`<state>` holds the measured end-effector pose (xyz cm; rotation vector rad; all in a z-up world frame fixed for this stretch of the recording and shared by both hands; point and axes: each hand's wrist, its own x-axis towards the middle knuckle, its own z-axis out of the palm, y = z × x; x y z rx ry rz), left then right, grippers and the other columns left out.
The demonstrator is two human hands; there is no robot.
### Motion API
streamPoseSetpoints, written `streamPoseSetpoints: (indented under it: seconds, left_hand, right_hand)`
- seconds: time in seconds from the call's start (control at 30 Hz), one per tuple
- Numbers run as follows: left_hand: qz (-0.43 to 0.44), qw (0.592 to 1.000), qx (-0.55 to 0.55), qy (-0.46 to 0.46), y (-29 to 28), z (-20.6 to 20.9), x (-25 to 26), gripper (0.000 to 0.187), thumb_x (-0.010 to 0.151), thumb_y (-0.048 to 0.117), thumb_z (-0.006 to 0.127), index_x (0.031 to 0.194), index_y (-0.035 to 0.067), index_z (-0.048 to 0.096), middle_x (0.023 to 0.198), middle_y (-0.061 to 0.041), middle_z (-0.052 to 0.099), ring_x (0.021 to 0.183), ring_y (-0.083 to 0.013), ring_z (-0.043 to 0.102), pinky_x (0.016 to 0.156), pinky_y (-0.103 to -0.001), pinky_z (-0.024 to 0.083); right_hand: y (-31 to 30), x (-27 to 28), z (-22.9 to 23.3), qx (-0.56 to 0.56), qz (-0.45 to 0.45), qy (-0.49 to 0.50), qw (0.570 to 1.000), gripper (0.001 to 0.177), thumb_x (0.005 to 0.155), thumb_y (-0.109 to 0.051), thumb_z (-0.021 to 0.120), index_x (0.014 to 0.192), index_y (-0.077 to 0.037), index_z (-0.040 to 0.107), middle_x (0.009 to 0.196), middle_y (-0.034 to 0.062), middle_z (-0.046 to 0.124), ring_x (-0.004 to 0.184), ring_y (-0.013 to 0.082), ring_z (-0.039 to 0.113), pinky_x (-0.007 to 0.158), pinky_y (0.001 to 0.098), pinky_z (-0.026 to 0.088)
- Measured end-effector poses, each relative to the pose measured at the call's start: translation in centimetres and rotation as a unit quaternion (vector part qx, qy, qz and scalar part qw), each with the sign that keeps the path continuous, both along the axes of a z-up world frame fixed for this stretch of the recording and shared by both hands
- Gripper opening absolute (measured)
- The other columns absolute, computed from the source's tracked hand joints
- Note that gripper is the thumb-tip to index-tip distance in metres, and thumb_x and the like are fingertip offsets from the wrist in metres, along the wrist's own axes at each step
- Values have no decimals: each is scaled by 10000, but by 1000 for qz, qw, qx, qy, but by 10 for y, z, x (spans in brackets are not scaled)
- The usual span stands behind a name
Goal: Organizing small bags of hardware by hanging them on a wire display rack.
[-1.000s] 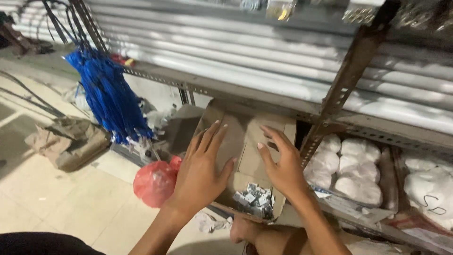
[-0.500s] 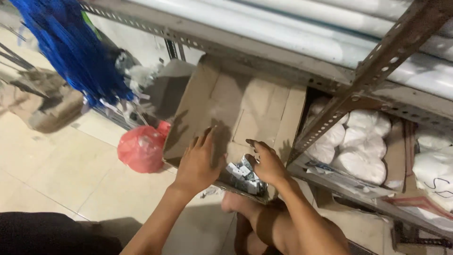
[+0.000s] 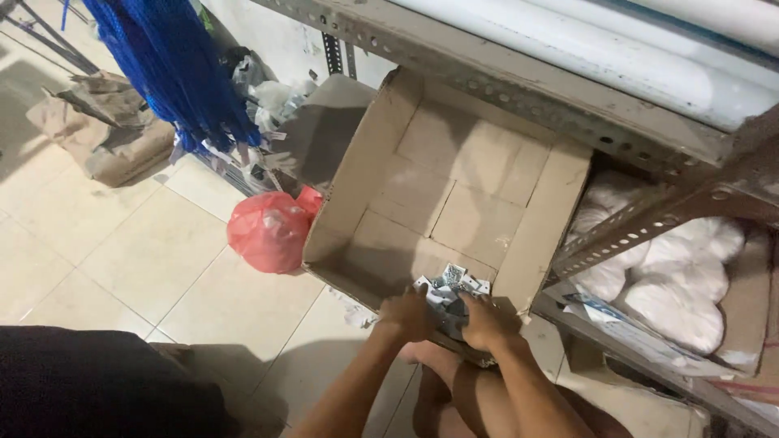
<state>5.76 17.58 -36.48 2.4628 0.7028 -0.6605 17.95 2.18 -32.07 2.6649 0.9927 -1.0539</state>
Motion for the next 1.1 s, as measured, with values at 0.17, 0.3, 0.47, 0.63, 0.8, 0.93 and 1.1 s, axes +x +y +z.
streamPoseSetpoints:
  seconds: [0.17, 0.3, 0.47, 0.63, 0.8, 0.93, 1.1]
  left_hand:
    - [-4, 999, -44, -4, 0, 8, 6, 953, 772, 338, 792, 1598, 138, 361, 1449, -228, 544, 1139, -498, 676, 852, -617, 568]
    - [-5, 999, -47, 0, 0, -61, 27, 1044, 663, 411, 888, 1546, 98, 427, 1449, -266, 531, 1116, -554, 656, 848, -656, 560]
    - [-3, 997, -64, -51, -12, -93, 34, 757, 837, 235, 732, 1527, 88, 460, 1442, -272, 546, 1128, -538, 665, 840, -626, 577]
    - [13, 991, -131, -9, -17, -79, 43, 818, 825, 155, 690, 1572, 74, 365, 1531, -317, 458, 1269, -609, 551, 949, -667, 527]
    - [24, 987, -160, -13, -14, -28, 41, 819, 892, 70, 600, 1559, -10, 131, 1609, -393, 230, 1388, -679, 340, 1110, -674, 425]
    - [98, 988, -109, -44, -19, -53, 47, 733, 894, 58, 622, 1560, 132, 325, 1582, -271, 324, 1350, -593, 454, 1047, -646, 521]
    - [80, 992, -95, -15, -9, -79, 56, 603, 909, 48, 603, 1492, 72, 449, 1556, -237, 366, 1305, -555, 531, 1011, -610, 558]
  right_hand:
    - [8, -13, 52, -43, 77, -16, 996, 615, 963, -196, 479, 1571, -229, 391, 1510, 172, 513, 1430, 376, 479, 1164, 533, 401]
    - [15, -20, 63, -64, 118, -25, 991, 589, 970, -116, 360, 1550, -205, 401, 1501, 173, 525, 1413, 361, 500, 1189, 480, 378]
    - [24, -30, 107, -51, 78, -26, 995, 573, 952, -136, 389, 1510, -246, 465, 1452, 174, 571, 1340, 378, 564, 1143, 483, 448]
    - [18, -9, 53, -10, 16, -3, 1000, 519, 945, -143, 422, 1435, -210, 580, 1372, 172, 656, 1263, 380, 647, 1045, 498, 525]
    - [23, -6, 73, 1, -52, 25, 998, 422, 919, -156, 465, 1280, -131, 681, 1281, 193, 705, 1214, 396, 673, 973, 518, 562]
    - [23, -3, 67, 4, -58, 17, 998, 408, 902, -165, 535, 1277, -137, 694, 1266, 171, 722, 1217, 391, 675, 991, 539, 559]
    - [20, 0, 49, 19, -46, -5, 999, 415, 872, -181, 583, 1270, -124, 688, 1249, 180, 724, 1196, 392, 683, 952, 537, 581]
